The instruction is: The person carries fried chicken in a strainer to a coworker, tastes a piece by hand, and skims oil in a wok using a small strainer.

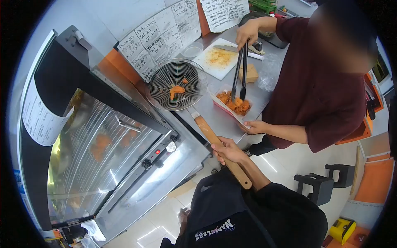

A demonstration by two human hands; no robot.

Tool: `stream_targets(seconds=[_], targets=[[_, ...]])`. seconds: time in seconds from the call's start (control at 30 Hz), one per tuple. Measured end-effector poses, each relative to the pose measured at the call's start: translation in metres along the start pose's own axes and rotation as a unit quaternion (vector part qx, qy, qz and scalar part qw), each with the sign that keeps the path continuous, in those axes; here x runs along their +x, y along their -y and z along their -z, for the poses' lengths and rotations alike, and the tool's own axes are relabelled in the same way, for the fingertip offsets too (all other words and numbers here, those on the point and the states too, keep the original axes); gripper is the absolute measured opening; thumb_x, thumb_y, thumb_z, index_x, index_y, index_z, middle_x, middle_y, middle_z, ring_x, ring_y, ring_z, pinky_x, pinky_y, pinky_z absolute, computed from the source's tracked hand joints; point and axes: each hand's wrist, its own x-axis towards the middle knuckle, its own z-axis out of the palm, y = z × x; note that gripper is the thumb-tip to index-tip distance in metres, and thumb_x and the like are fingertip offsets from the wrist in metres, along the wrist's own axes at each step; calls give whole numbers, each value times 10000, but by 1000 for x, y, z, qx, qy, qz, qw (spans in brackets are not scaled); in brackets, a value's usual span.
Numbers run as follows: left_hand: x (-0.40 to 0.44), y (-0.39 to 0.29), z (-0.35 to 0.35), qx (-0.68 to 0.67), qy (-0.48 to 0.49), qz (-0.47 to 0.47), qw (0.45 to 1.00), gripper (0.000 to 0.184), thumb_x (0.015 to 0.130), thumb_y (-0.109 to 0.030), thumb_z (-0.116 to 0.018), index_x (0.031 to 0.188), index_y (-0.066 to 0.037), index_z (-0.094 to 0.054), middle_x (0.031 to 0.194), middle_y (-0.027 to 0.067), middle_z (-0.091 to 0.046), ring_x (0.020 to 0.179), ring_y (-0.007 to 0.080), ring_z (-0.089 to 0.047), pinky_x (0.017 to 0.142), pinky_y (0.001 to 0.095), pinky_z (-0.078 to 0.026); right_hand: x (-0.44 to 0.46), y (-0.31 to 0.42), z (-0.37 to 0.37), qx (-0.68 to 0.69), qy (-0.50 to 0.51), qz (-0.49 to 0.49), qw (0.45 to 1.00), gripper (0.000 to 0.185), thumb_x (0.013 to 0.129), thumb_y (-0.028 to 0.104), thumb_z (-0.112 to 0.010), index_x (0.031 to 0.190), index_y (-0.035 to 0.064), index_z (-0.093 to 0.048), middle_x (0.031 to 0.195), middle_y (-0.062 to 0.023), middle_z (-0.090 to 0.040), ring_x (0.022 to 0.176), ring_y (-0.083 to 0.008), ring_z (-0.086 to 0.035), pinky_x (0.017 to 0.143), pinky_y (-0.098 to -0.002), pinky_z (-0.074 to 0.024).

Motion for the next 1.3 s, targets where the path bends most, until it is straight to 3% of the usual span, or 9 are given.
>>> stream_targets(seconds=[0.13,0.23,0.33,0.43,0.63,0.83,0.93,1.13,1.3], targets=[[25,26,16,-40,30,-7,999,592,1027,-406,-235,1214,97,-487,976,267,-651,889,331,-663,804,369,-556,1,-5,2,2,1,2,1000,287,940,169,-589,1158,-1,-511,693,-34,-534,463,-112,-503,388,-262,-427],[1,11,9,11,12,-76,997,641,1022,-454,-228,1215,98,-488,989,267,-648,897,334,-661,812,373,-551,-1,-4,2,6,-4,0,1000,284,939,170,-592,1149,-3,-513,693,-31,-533,464,-111,-504,387,-262,-428],[-2,1,8,-47,23,-36,998,651,1022,-467,-222,1221,97,-477,996,272,-644,921,340,-659,807,377,-550,-2,-2,1,6,-5,0,1000,285,939,175,-593,1148,-3,-516,694,-30,-532,467,-110,-503,390,-262,-429],[-14,-6,7,78,36,-82,993,656,1021,-474,-220,1219,98,-472,1012,280,-637,933,348,-657,813,376,-547,-5,1,1,9,-2,1,1000,296,940,181,-592,1160,-3,-517,695,-30,-531,471,-109,-501,396,-262,-431],[-8,-8,5,-50,63,-26,996,636,1021,-453,-231,1201,100,-488,980,263,-652,929,324,-661,789,356,-553,-5,0,4,10,8,2,1000,308,946,175,-580,1186,-5,-510,695,-28,-527,474,-107,-491,411,-261,-433],[-11,-10,-2,49,27,-63,996,621,1022,-421,-215,1164,99,-524,945,263,-662,883,318,-673,768,348,-558,-9,8,-1,-7,-5,-7,1000,329,948,174,-578,1214,-4,-502,695,-26,-521,475,-106,-489,415,-257,-425],[0,-7,-4,-2,14,-13,1000,609,1025,-408,-220,1168,103,-518,971,258,-654,869,316,-679,772,352,-563,-9,9,0,-6,-4,-11,1000,350,947,181,-582,1233,-1,-495,695,-25,-519,478,-106,-490,415,-258,-424],[2,0,2,58,30,-94,993,595,1027,-397,-233,1163,117,-501,1023,242,-622,874,332,-679,760,370,-578,-8,7,1,-3,-1,-5,1000,363,945,191,-589,1242,6,-491,697,-26,-516,479,-108,-490,416,-260,-424],[13,5,3,5,30,-74,997,613,1025,-411,-225,1141,122,-504,1017,245,-621,851,324,-682,742,351,-583,-7,1,3,6,-2,-13,1000,356,943,191,-592,1234,9,-496,700,-27,-518,480,-107,-490,416,-257,-423]])
